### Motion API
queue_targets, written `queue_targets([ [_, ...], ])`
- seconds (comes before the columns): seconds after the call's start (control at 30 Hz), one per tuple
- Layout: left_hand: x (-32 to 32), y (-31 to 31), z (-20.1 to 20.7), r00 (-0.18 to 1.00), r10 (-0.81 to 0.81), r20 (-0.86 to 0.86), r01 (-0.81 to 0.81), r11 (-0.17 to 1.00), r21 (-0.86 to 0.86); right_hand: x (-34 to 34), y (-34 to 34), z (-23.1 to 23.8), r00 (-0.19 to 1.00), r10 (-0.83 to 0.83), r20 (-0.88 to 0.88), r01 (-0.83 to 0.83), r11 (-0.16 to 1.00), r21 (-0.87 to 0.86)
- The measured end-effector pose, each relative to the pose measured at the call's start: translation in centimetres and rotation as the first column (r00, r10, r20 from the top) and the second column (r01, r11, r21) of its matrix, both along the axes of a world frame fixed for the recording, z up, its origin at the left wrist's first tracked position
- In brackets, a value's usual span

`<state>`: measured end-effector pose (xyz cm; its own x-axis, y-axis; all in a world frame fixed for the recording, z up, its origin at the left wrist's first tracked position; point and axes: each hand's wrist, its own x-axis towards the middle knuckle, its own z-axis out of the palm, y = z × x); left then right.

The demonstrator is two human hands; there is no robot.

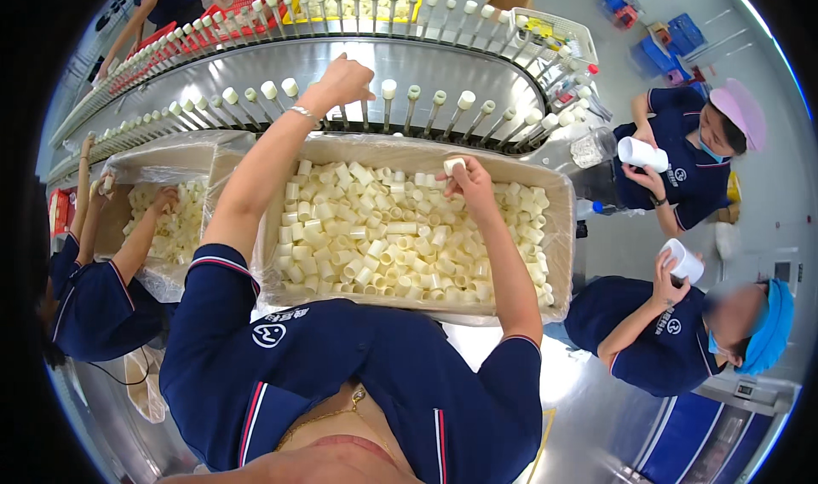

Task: Manual assembly of small white plastic cylindrical components onto a circular rotating conveyor line.

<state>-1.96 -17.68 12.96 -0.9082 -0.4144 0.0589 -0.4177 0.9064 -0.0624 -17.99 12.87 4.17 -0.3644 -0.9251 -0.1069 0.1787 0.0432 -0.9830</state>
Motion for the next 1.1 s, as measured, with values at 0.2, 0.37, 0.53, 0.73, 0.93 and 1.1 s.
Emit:
queue_targets([
  [0.2, -1.2, 2.9, -2.7, 0.997, -0.05, -0.053, 0.038, 0.978, -0.206, -0.1, -1.7, 1.3, 0.946, 0.111, 0.304, -0.031, 0.966, -0.257],
  [0.37, 3.8, 12.0, -4.5, 0.875, -0.249, -0.416, 0.234, 0.968, -0.089, 1.0, -4.1, 3.8, 0.967, 0.081, 0.239, -0.018, 0.967, -0.255],
  [0.53, 10.3, 17.2, -10.3, 0.946, -0.323, -0.027, 0.319, 0.915, 0.247, 2.9, -10.4, 7.9, 0.966, 0.059, -0.253, -0.074, 0.996, -0.048],
  [0.73, 9.2, 16.4, -11.8, 0.88, -0.294, 0.373, 0.171, 0.928, 0.33, 3.1, -16.4, 8.1, 0.585, -0.009, -0.811, -0.129, 0.986, -0.104],
  [0.93, 9.3, 16.4, -8.9, 0.862, -0.266, 0.432, 0.125, 0.936, 0.329, -0.8, -14.9, 8.6, 0.244, -0.18, -0.953, -0.189, 0.955, -0.229],
  [1.1, 8.9, 16.4, -8.7, 0.763, -0.341, 0.549, 0.177, 0.928, 0.329, -2.0, -13.7, 12.8, 0.122, 0.231, -0.965, 0.079, 0.967, 0.242],
])
